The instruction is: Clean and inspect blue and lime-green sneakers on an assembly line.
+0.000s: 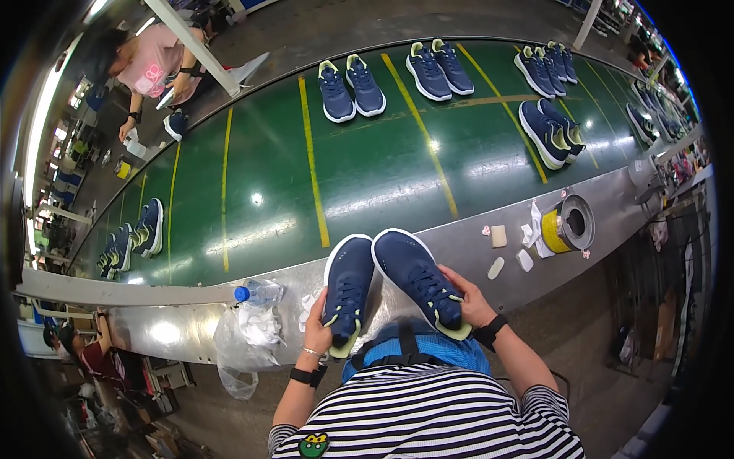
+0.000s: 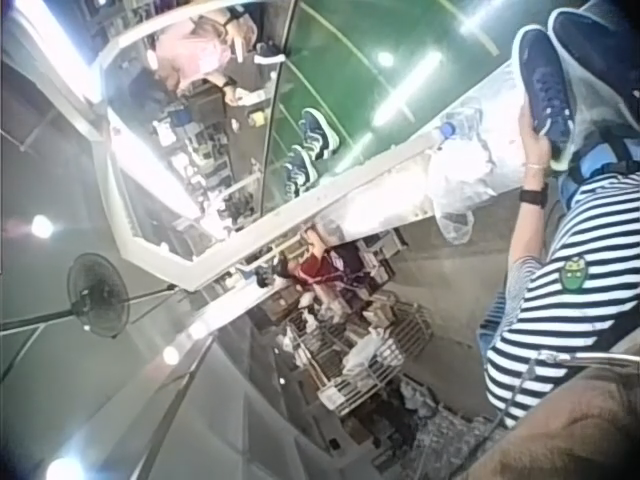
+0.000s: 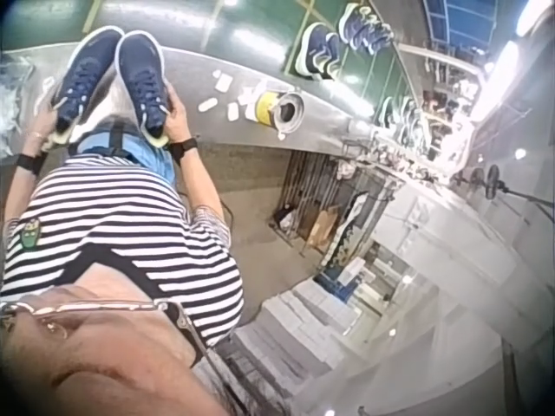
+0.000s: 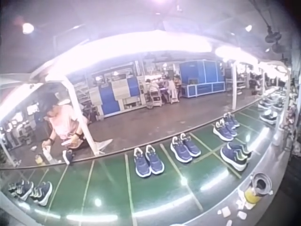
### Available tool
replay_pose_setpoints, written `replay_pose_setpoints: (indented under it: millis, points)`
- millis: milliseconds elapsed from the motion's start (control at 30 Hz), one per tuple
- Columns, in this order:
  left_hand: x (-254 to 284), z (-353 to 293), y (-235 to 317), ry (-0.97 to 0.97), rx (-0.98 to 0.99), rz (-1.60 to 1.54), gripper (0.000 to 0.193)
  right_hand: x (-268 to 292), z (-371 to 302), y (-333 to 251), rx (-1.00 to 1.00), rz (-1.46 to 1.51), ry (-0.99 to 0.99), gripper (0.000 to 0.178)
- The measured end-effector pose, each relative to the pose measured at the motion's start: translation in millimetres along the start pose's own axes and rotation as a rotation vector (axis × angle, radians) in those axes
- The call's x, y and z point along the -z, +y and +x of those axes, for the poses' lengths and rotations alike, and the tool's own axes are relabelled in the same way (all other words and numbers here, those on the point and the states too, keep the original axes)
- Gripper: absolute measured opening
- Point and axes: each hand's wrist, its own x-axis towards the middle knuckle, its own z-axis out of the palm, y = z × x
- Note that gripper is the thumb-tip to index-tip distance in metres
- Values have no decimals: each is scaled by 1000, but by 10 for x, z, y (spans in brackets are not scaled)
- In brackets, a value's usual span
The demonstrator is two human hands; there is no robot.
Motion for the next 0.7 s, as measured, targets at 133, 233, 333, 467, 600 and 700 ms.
replay_pose_setpoints:
  millis: [133, 233, 333, 467, 600, 700]
  points:
    - [-118, -27, -136, 75, 53, 347, 72, -5, -6, 41, 6, 46, -4, 65]
    - [-201, -9, 88, 110, 47, 481, 73, 64, -45, 88, 1, 9, 21, 66]
    - [-263, -50, 91, 87, -7, 560, 73, 149, -67, 179, 5, -62, 70, 67]
    - [-424, -74, 280, 107, -155, 692, 74, 218, -70, 219, 41, -185, 94, 65]
    - [-447, -84, 379, 42, -139, 917, 74, 191, -77, 146, -10, -57, 97, 63]
    - [-191, 2, 365, -71, -105, 677, 75, 177, -45, 60, -36, 62, 34, 62]
